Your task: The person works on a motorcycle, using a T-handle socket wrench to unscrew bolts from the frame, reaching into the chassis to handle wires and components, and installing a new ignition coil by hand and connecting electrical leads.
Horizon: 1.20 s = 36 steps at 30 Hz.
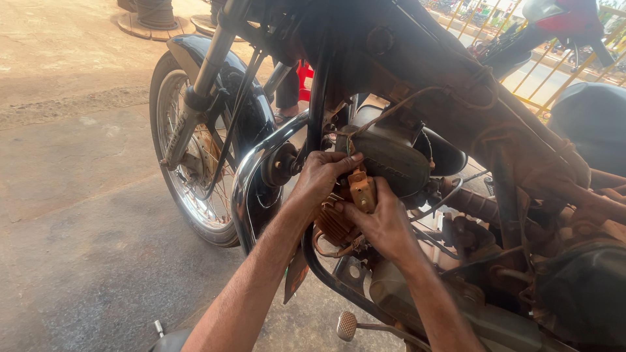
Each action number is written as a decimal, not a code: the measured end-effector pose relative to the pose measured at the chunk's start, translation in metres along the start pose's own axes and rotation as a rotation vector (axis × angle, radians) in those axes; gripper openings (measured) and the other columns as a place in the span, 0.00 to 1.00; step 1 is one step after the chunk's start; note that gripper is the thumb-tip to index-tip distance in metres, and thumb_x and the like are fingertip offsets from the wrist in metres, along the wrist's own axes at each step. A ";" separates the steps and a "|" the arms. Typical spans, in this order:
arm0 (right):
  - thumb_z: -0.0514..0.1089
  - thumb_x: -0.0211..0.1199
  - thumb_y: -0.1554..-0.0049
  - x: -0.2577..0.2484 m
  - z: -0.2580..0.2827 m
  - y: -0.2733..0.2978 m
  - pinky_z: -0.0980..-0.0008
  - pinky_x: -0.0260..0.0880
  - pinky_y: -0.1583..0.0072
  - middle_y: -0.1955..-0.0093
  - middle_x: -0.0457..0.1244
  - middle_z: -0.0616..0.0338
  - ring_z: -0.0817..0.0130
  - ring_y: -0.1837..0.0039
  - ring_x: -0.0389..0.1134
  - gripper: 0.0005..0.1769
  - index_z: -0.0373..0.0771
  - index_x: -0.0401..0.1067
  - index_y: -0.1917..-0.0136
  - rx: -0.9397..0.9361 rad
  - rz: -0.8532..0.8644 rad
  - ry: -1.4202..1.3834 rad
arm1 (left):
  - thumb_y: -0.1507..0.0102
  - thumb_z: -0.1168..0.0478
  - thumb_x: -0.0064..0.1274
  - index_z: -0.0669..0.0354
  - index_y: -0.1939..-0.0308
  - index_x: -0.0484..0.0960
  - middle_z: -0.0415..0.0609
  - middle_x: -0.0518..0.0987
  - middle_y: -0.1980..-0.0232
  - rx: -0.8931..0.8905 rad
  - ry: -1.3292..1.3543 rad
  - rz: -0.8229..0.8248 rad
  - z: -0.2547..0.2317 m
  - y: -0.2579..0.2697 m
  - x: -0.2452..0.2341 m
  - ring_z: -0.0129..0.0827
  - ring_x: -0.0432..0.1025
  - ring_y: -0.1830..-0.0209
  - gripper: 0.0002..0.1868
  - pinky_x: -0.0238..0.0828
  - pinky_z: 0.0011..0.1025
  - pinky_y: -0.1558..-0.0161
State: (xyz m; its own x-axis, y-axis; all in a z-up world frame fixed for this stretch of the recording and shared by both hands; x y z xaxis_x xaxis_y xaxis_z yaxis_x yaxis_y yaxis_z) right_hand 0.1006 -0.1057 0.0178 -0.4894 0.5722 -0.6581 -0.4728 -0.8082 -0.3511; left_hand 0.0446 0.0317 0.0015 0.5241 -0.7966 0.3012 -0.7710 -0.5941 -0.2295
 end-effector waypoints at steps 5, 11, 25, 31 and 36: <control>0.46 0.72 0.49 0.012 0.019 -0.013 0.56 0.78 0.48 0.51 0.71 0.46 0.54 0.53 0.77 0.29 0.35 0.64 0.40 0.315 -0.163 0.316 | 0.35 0.55 0.59 0.66 0.61 0.87 0.50 0.83 0.70 0.060 -0.004 0.027 -0.004 0.003 0.001 0.27 0.77 0.74 0.14 0.79 0.25 0.69; 0.49 0.73 0.49 0.019 0.032 -0.005 0.52 0.75 0.52 0.60 0.71 0.44 0.48 0.57 0.76 0.22 0.36 0.69 0.48 0.186 -0.407 0.377 | 0.33 0.55 0.55 0.65 0.63 0.86 0.47 0.81 0.72 0.033 0.041 0.063 -0.001 0.007 0.001 0.25 0.75 0.75 0.15 0.75 0.25 0.71; 0.42 0.72 0.49 0.045 0.013 0.074 0.66 0.76 0.53 0.57 0.68 0.55 0.65 0.55 0.72 0.17 0.34 0.69 0.52 -0.485 -0.353 0.335 | 0.31 0.47 0.51 0.65 0.64 0.83 0.43 0.76 0.71 0.051 0.143 0.016 -0.007 0.007 0.005 0.23 0.67 0.75 0.22 0.65 0.25 0.74; 0.42 0.71 0.46 0.063 0.030 0.134 0.62 0.77 0.51 0.57 0.68 0.50 0.60 0.53 0.72 0.13 0.35 0.72 0.51 -0.706 -0.159 0.110 | 0.37 0.32 0.45 0.62 0.50 0.82 0.48 0.79 0.67 -0.068 -0.166 0.072 0.023 0.043 0.011 0.33 0.74 0.71 0.36 0.73 0.33 0.67; 0.44 0.65 0.36 0.082 0.001 0.161 0.53 0.75 0.36 0.52 0.68 0.51 0.58 0.42 0.73 0.08 0.38 0.71 0.50 -0.572 0.158 0.047 | 0.32 0.36 0.42 0.64 0.35 0.74 0.51 0.84 0.52 -0.281 -0.200 0.692 0.071 0.099 0.081 0.29 0.81 0.53 0.37 0.83 0.32 0.51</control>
State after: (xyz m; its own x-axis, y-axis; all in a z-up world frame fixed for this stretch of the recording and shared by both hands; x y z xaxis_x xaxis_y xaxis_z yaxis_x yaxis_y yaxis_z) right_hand -0.0168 -0.1889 -0.0918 -0.4825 0.4423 -0.7560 0.0793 -0.8375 -0.5406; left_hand 0.0364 -0.0993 -0.0628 -0.0758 -0.9971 -0.0048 -0.9957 0.0760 -0.0532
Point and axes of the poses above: each hand's wrist, its own y-axis away from the middle knuckle, its own x-axis out of the palm, z = x × y, the point moved 5 cm from there along -y, towards the middle knuckle
